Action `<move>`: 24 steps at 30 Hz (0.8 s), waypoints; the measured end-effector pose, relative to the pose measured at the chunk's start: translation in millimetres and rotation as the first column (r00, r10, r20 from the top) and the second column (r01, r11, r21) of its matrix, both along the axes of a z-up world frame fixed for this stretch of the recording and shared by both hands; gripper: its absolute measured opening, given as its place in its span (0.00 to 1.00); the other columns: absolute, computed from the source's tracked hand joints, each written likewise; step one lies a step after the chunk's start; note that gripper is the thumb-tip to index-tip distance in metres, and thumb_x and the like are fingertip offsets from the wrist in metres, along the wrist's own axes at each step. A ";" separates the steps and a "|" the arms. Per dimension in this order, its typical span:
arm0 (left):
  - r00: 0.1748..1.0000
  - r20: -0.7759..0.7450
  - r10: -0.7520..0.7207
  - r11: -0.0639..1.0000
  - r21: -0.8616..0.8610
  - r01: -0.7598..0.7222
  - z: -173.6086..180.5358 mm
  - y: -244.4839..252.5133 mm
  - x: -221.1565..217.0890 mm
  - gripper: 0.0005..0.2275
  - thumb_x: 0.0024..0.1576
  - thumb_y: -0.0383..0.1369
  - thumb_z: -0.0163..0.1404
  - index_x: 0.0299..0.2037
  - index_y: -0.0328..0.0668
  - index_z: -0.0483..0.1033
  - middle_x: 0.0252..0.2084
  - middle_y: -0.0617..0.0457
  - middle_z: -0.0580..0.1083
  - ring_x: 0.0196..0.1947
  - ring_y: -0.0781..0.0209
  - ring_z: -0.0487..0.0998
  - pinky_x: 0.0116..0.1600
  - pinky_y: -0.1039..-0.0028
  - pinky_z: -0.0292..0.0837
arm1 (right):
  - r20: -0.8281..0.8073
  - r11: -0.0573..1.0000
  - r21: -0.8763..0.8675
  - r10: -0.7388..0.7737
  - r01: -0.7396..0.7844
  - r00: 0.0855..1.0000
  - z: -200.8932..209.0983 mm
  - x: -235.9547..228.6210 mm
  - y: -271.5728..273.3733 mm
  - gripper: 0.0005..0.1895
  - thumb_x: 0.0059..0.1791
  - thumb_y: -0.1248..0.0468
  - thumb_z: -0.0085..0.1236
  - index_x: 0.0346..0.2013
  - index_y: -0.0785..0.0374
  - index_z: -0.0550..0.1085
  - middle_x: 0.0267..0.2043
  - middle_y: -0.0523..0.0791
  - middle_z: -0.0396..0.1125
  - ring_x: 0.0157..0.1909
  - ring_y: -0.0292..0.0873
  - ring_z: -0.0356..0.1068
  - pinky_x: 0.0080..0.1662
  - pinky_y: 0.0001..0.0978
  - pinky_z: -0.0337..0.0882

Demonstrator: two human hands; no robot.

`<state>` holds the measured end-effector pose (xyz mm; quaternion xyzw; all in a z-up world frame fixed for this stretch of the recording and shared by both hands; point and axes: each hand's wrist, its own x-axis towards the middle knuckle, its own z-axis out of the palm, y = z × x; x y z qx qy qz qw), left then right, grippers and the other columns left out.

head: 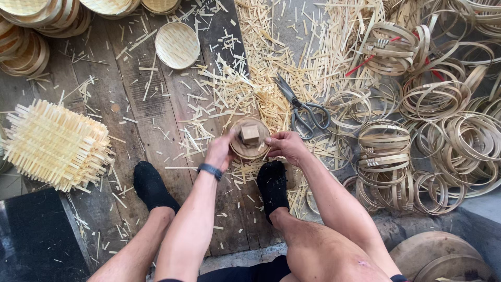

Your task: The person weaves thin wooden strips into a circular frame, trims the excess with large shears, and fits the finished piece onto a small wooden base.

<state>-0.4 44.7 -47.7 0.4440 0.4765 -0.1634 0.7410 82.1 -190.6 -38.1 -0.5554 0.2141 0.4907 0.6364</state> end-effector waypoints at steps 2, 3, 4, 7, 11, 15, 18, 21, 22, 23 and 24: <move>0.999 -0.037 0.022 0.980 -0.197 -0.029 12.9 -0.9 -14.6 0.11 0.61 0.25 0.46 0.50 0.25 0.69 0.47 0.38 0.78 0.41 0.50 0.83 0.45 0.59 0.84 | -0.027 0.999 -0.016 -0.029 0.028 0.999 -1.3 -0.4 7.1 0.11 0.48 0.66 0.64 0.38 0.73 0.75 0.34 0.52 0.74 0.32 0.47 0.78 0.36 0.37 0.82; 0.999 -0.022 0.040 0.975 -0.217 -0.043 14.7 -6.8 -21.6 0.11 0.62 0.25 0.47 0.52 0.26 0.69 0.47 0.39 0.77 0.41 0.50 0.83 0.46 0.60 0.83 | -0.035 0.998 -0.064 0.023 -0.026 0.999 -1.4 -0.9 9.8 0.11 0.49 0.65 0.63 0.37 0.73 0.74 0.34 0.52 0.74 0.32 0.48 0.78 0.35 0.38 0.82; 0.998 -0.007 0.058 0.970 -0.236 -0.058 13.4 -11.0 -25.2 0.11 0.62 0.24 0.49 0.53 0.26 0.68 0.47 0.40 0.76 0.41 0.50 0.82 0.47 0.61 0.82 | -0.045 0.990 -0.112 0.075 -0.080 0.996 -1.9 -1.3 13.1 0.12 0.50 0.64 0.63 0.37 0.73 0.74 0.33 0.53 0.74 0.31 0.48 0.77 0.34 0.38 0.81; 0.998 -0.025 0.057 0.994 -0.090 -0.059 -0.4 -27.1 -27.3 0.10 0.62 0.24 0.47 0.51 0.25 0.72 0.46 0.40 0.78 0.40 0.50 0.82 0.43 0.64 0.85 | -0.016 0.976 -0.201 0.082 -0.083 0.997 -6.0 -2.3 20.6 0.13 0.49 0.65 0.64 0.37 0.74 0.73 0.32 0.54 0.74 0.29 0.50 0.78 0.32 0.39 0.82; 0.996 -0.059 0.063 0.996 -0.055 -0.067 -10.6 -28.2 -26.0 0.10 0.62 0.24 0.48 0.50 0.23 0.73 0.44 0.39 0.79 0.39 0.48 0.83 0.43 0.65 0.84 | 0.059 0.975 -0.201 0.110 -0.096 0.992 -7.7 -3.0 20.8 0.12 0.49 0.65 0.63 0.38 0.75 0.74 0.31 0.52 0.74 0.28 0.47 0.77 0.30 0.37 0.81; 0.998 0.060 0.031 0.999 -0.021 -0.029 -0.7 -25.9 -32.0 0.10 0.61 0.25 0.50 0.49 0.24 0.74 0.44 0.42 0.78 0.38 0.52 0.82 0.41 0.67 0.85 | 0.216 0.932 -0.317 0.254 -0.178 0.943 -1.8 5.2 13.0 0.11 0.49 0.63 0.64 0.40 0.68 0.76 0.30 0.48 0.74 0.26 0.39 0.74 0.28 0.31 0.76; 0.994 0.104 0.020 1.000 -0.011 -0.019 2.0 -27.5 -33.2 0.11 0.60 0.26 0.51 0.49 0.24 0.74 0.44 0.43 0.78 0.37 0.55 0.82 0.39 0.69 0.85 | 0.324 0.918 -0.371 0.266 -0.137 0.908 -16.9 8.0 7.2 0.10 0.50 0.63 0.63 0.41 0.66 0.79 0.30 0.47 0.75 0.26 0.36 0.72 0.28 0.27 0.73; 0.996 0.084 0.000 0.998 0.060 -0.005 3.8 -27.5 -28.6 0.11 0.60 0.25 0.53 0.48 0.22 0.74 0.43 0.41 0.78 0.35 0.53 0.83 0.38 0.69 0.84 | 0.438 0.928 -0.367 0.107 0.069 0.893 -33.7 8.7 3.3 0.12 0.52 0.63 0.62 0.43 0.71 0.81 0.33 0.50 0.76 0.29 0.37 0.73 0.30 0.27 0.74; 0.997 0.071 -0.007 0.996 0.091 0.001 4.3 -28.3 -27.3 0.11 0.60 0.25 0.53 0.48 0.20 0.73 0.42 0.39 0.78 0.34 0.52 0.83 0.38 0.68 0.84 | 0.475 0.920 -0.357 0.029 0.162 0.880 -34.8 8.8 3.1 0.14 0.53 0.63 0.62 0.44 0.73 0.81 0.35 0.51 0.76 0.30 0.39 0.74 0.31 0.27 0.75; 0.997 0.078 -0.007 0.997 0.076 0.001 5.1 -27.2 -25.8 0.11 0.60 0.25 0.53 0.48 0.20 0.73 0.42 0.40 0.78 0.34 0.52 0.83 0.38 0.68 0.84 | 0.445 0.935 -0.263 -0.099 0.236 0.890 -32.1 10.9 3.8 0.16 0.53 0.60 0.60 0.47 0.73 0.77 0.36 0.51 0.75 0.31 0.39 0.74 0.30 0.29 0.75; 0.996 0.086 -0.007 0.998 0.060 0.001 6.6 -24.9 -24.4 0.11 0.60 0.25 0.53 0.48 0.21 0.73 0.42 0.40 0.78 0.33 0.52 0.83 0.37 0.68 0.85 | 0.401 0.934 -0.171 -0.224 0.313 0.888 -25.3 14.1 5.3 0.19 0.53 0.58 0.59 0.50 0.72 0.74 0.38 0.51 0.75 0.33 0.40 0.75 0.30 0.30 0.75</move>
